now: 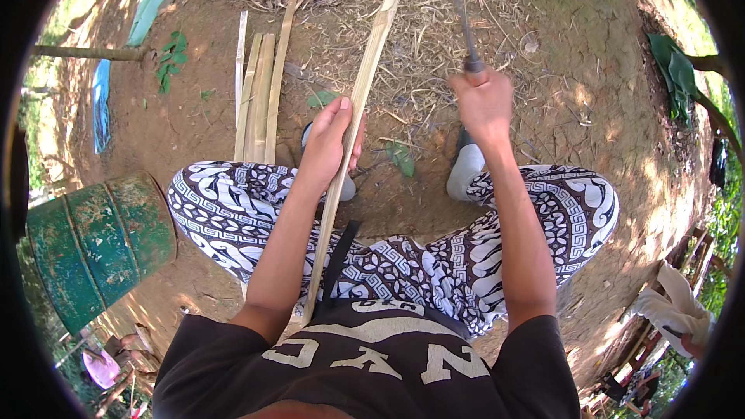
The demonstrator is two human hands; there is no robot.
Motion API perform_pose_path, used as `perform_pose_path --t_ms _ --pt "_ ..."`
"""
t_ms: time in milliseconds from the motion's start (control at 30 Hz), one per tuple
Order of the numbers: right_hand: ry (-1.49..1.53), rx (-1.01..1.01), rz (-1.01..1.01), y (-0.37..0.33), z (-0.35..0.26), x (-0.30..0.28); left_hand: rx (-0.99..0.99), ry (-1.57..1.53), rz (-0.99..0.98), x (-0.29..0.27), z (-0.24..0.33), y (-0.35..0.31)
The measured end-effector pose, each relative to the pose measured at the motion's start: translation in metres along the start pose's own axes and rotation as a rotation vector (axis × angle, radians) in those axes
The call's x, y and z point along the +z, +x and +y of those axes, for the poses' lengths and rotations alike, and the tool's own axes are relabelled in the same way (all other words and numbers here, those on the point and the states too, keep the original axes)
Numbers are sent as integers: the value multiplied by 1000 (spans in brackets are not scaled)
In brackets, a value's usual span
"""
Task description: The person splits bamboo pieces into thinner strips using a large knife and shaves the edges while sitting on the ground.
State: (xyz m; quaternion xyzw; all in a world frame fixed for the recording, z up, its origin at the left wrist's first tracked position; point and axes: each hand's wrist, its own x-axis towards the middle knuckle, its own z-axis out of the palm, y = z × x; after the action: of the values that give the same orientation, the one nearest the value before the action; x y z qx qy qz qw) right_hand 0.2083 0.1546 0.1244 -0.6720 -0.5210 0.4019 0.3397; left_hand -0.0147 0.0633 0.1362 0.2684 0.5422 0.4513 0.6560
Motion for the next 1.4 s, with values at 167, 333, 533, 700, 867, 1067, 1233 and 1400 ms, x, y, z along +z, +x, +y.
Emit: perform_pose_path --t_ms 167,333,533,700,867,1067,1233,1400 --pt "-106 -19 -406 -59 -43 24 20 -8 76 -8 -1 2" --pt "83 -43 -589 -90 -39 47 219 38 59 -10 -15 10" --pt "36 -61 -524 -81 -50 42 79 -3 -3 -12 -13 9" --pt "208 -36 -327 -61 -58 34 -170 -7 -277 0 1 -9" --pt "-7 -99 -281 -52 -58 15 -86 -11 -81 -1 3 -10" --pt "-314 -415 -355 -61 -29 19 -23 -68 -119 -8 4 -7" --pt "-469 -684 -363 -70 -33 33 15 81 -113 -4 4 -14" --pt "-494 -810 -298 -62 -26 35 15 156 -33 5 11 -21"
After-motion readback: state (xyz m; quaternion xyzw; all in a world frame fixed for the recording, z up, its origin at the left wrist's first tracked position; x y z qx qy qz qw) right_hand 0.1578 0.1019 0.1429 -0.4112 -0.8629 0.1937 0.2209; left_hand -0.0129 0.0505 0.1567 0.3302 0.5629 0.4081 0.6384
